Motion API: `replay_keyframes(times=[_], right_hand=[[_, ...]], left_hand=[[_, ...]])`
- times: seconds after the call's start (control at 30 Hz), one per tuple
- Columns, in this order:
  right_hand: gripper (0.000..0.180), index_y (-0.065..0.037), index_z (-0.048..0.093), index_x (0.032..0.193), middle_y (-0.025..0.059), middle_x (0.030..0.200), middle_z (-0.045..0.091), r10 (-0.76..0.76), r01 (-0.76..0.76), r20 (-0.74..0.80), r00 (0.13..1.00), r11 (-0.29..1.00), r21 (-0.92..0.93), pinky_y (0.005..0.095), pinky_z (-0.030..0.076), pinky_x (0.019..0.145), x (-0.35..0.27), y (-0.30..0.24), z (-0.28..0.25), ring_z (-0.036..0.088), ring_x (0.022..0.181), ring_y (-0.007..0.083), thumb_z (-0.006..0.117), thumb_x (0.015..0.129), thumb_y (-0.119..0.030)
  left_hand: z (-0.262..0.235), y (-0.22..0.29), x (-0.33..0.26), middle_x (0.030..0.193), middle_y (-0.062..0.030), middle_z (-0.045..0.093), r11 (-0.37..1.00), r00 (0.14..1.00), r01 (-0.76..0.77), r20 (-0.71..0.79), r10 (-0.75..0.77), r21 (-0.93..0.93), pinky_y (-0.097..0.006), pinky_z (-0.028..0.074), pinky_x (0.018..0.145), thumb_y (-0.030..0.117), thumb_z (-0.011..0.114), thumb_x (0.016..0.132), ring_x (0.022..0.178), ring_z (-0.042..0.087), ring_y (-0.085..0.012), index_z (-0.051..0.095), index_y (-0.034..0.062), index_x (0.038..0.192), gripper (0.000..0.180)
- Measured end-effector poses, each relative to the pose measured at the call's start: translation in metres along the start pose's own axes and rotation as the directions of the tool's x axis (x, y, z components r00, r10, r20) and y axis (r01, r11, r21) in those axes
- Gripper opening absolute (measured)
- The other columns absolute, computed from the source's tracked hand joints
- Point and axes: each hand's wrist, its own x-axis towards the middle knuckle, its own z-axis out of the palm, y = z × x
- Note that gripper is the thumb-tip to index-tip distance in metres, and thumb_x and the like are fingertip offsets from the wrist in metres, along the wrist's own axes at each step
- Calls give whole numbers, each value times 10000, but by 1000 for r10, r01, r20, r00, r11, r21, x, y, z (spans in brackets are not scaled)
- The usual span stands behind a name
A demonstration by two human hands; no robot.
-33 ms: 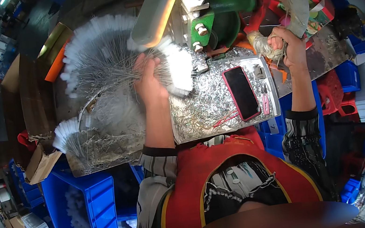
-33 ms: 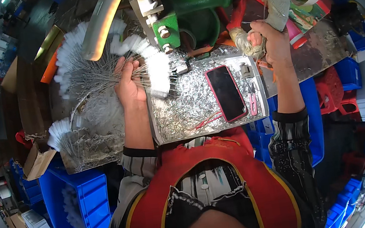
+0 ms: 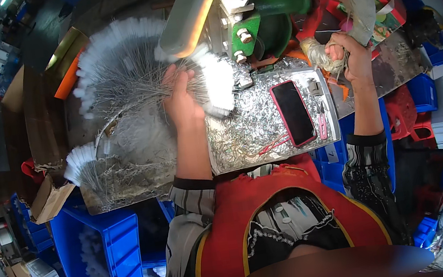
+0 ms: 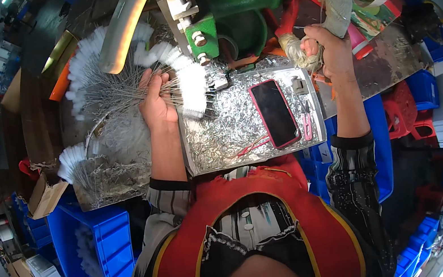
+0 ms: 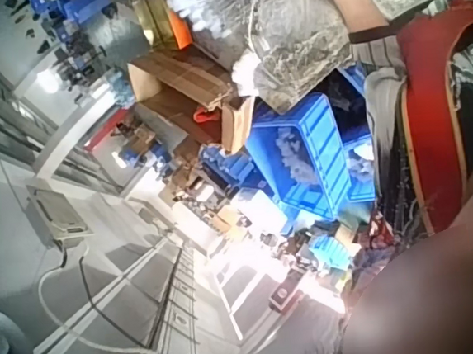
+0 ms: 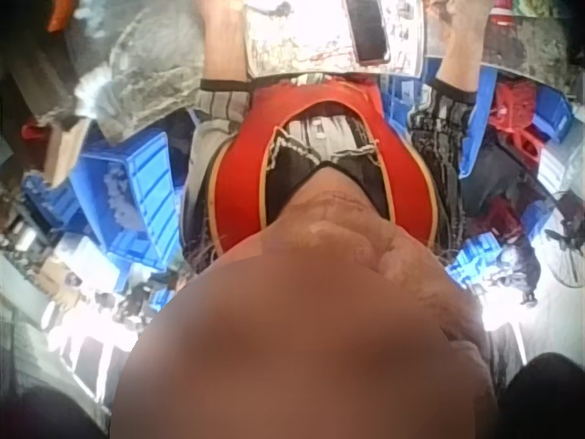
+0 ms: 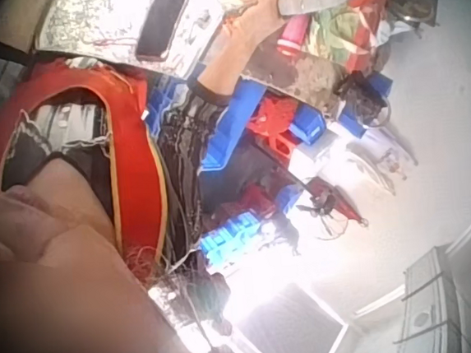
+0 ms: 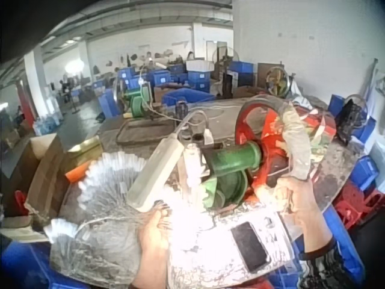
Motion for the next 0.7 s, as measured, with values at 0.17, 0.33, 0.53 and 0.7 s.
replay_keyframes(times=[0.17, 0.33, 0.53, 0.7], right_hand=[[104, 24, 551, 641, 65, 475, 451, 3, -3, 55, 998, 1000, 9, 292, 407, 489, 3, -2, -5, 496, 479, 182, 606, 688, -51], [263, -27, 466, 476, 66, 465, 433, 23, -19, 52, 998, 996, -87, 288, 408, 539, 0, -16, 5, 473, 472, 178, 548, 723, -62], [129, 16, 544, 612, 61, 501, 470, -388, 386, 182, 904, 921, 48, 278, 410, 531, 8, 50, -10, 479, 477, 153, 581, 714, -53], [92, 18, 540, 642, 57, 476, 459, -144, 135, 116, 983, 987, 84, 292, 423, 508, 7, 33, -14, 471, 446, 160, 574, 715, -27]], left_hand=[[4, -1, 0, 1024, -165, 545, 1000, 999, 11, -40, -10, 18, -300, 445, 794, -27, 549, 760, 861, 554, -193, 465, -53, 1111, 361], [1, -1, 2, 974, -184, 550, 999, 998, 4, -57, -7, -44, -285, 502, 742, -68, 556, 757, 783, 573, -191, 463, -70, 1088, 344], [5, -2, 1, 968, -135, 558, 1000, 999, 7, -47, -7, 0, -295, 461, 761, -6, 581, 767, 829, 568, -188, 472, -39, 1106, 358], [3, 16, -1, 895, -99, 585, 979, 986, 159, 32, -164, 126, -272, 503, 668, 48, 630, 753, 784, 588, -176, 484, -49, 1061, 354]])
